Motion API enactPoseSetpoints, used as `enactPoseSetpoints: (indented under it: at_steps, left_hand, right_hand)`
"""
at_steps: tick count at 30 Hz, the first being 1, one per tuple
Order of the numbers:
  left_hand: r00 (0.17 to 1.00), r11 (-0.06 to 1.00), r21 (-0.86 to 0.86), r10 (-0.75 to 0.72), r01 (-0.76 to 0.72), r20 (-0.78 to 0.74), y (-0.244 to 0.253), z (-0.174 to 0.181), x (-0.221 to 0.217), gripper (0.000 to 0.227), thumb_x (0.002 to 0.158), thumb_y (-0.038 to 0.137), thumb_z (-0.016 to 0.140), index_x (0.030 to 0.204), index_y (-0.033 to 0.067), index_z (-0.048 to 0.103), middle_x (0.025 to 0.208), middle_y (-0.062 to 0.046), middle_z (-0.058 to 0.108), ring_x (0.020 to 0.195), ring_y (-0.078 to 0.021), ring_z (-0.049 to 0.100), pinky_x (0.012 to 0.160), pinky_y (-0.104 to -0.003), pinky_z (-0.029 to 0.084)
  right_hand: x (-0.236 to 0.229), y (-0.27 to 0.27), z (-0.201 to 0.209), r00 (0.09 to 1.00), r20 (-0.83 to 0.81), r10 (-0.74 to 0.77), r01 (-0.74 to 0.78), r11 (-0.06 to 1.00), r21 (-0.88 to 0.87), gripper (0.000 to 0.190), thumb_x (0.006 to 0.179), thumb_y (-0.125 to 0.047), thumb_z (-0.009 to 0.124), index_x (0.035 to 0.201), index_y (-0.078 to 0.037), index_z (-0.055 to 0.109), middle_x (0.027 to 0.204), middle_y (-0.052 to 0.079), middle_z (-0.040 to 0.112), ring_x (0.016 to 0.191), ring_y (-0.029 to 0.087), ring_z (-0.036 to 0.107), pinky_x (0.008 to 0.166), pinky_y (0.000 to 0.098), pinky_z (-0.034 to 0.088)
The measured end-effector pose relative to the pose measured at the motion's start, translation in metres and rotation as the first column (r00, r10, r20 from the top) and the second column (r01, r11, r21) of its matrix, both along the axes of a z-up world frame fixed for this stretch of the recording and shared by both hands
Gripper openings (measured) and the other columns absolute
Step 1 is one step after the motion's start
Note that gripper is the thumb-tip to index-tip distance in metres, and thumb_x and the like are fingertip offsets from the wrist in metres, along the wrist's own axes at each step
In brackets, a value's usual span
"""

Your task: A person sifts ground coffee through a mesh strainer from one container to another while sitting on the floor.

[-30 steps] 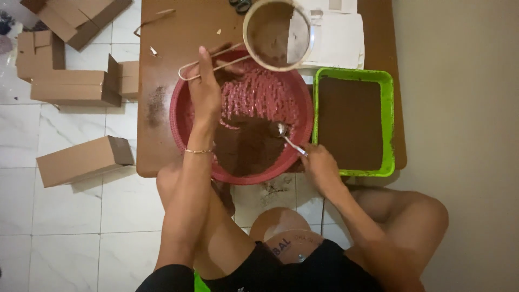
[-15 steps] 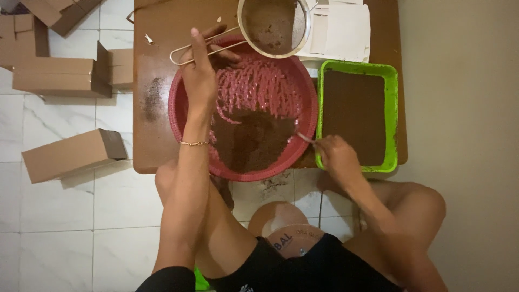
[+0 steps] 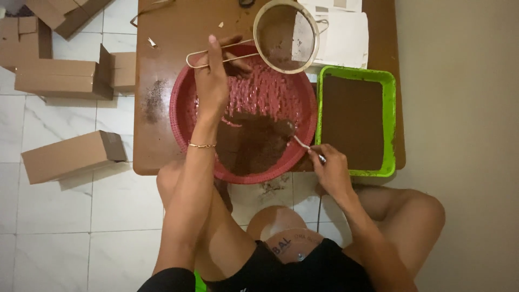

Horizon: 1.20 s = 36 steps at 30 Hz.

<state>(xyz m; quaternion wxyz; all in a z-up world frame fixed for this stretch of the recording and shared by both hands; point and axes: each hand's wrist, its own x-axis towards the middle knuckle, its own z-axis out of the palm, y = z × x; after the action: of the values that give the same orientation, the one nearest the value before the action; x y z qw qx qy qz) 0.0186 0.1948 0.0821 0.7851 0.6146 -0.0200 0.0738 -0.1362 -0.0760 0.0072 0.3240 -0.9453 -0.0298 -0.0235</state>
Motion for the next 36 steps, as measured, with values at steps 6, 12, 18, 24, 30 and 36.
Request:
enactPoseSetpoints:
  at_steps: [6, 12, 18, 24, 30, 36]
  left_hand:
    - [0.999, 0.998, 0.060, 0.012, -0.010, -0.030, 0.001, -0.007, 0.004, 0.074, 0.098, 0.058, 0.032, 0.129, 0.0014, 0.067, 0.065, -0.004, 0.070, 0.061, -0.0144, 0.071, 0.061, -0.025, 0.060]
    - [0.999, 0.999, 0.040, -0.016, 0.018, -0.031, 0.006, -0.016, 0.011, 0.076, 0.096, 0.062, 0.030, 0.127, 0.0030, 0.067, 0.070, -0.008, 0.074, 0.060, -0.0169, 0.073, 0.060, -0.026, 0.063]
    - [0.999, 0.961, 0.277, 0.026, -0.015, -0.037, 0.026, -0.005, -0.002, 0.068, 0.102, 0.053, 0.025, 0.122, 0.0057, 0.069, 0.074, -0.008, 0.076, 0.071, -0.0172, 0.078, 0.088, -0.030, 0.066]
    - [0.994, 0.955, 0.297, 0.017, 0.016, -0.110, 0.046, 0.000, -0.025, 0.068, 0.109, 0.048, 0.026, 0.101, 0.0029, 0.076, 0.069, -0.015, 0.072, 0.063, -0.0251, 0.075, 0.068, -0.034, 0.062]
    - [0.971, 0.880, 0.474, 0.104, 0.011, -0.216, 0.037, 0.021, -0.035, 0.068, 0.103, 0.060, 0.041, 0.131, 0.0036, 0.067, 0.124, -0.023, 0.069, 0.128, -0.0381, 0.057, 0.110, -0.053, 0.040]
    - [0.947, 0.973, 0.163, -0.110, 0.165, -0.302, 0.045, 0.029, -0.026, 0.062, 0.104, 0.045, 0.029, 0.111, 0.0017, 0.073, 0.063, -0.006, 0.066, 0.057, -0.0171, 0.068, 0.066, -0.030, 0.064]
  right_hand:
    - [0.018, -0.004, -0.032, 0.993, 0.055, 0.106, -0.105, 0.994, -0.015, 0.020, 0.090, -0.004, 0.066, 0.108, 0.001, 0.069, 0.098, 0.015, 0.070, 0.079, 0.030, 0.067, 0.073, 0.0387, 0.054]
    - [0.006, 0.009, -0.018, 0.927, -0.374, -0.007, 0.039, 0.996, 0.079, 0.026, 0.096, -0.015, 0.065, 0.118, -0.002, 0.071, 0.106, 0.013, 0.076, 0.085, 0.019, 0.074, 0.076, 0.0308, 0.061]
    - [0.006, -0.006, 0.005, 0.889, -0.442, -0.120, 0.241, 0.943, 0.229, 0.022, 0.096, -0.015, 0.065, 0.112, -0.005, 0.076, 0.088, 0.009, 0.079, 0.072, 0.013, 0.070, 0.057, 0.0248, 0.050]
    - [0.004, -0.018, 0.062, 0.993, -0.069, -0.092, 0.108, 0.957, 0.269, 0.015, 0.097, -0.011, 0.072, 0.110, -0.005, 0.077, 0.083, 0.017, 0.074, 0.079, 0.020, 0.062, 0.076, 0.0412, 0.052]
    - [0.062, 0.002, 0.040, 0.781, 0.585, 0.219, -0.106, 0.969, -0.222, 0.023, 0.096, -0.001, 0.075, 0.117, -0.012, 0.074, 0.088, 0.009, 0.066, 0.083, 0.031, 0.067, 0.077, 0.0405, 0.057]
    - [0.071, 0.003, 0.027, 0.705, 0.689, 0.165, -0.097, 0.986, -0.136, 0.020, 0.092, 0.004, 0.079, 0.108, -0.007, 0.079, 0.090, 0.006, 0.066, 0.082, 0.028, 0.068, 0.078, 0.0388, 0.058]
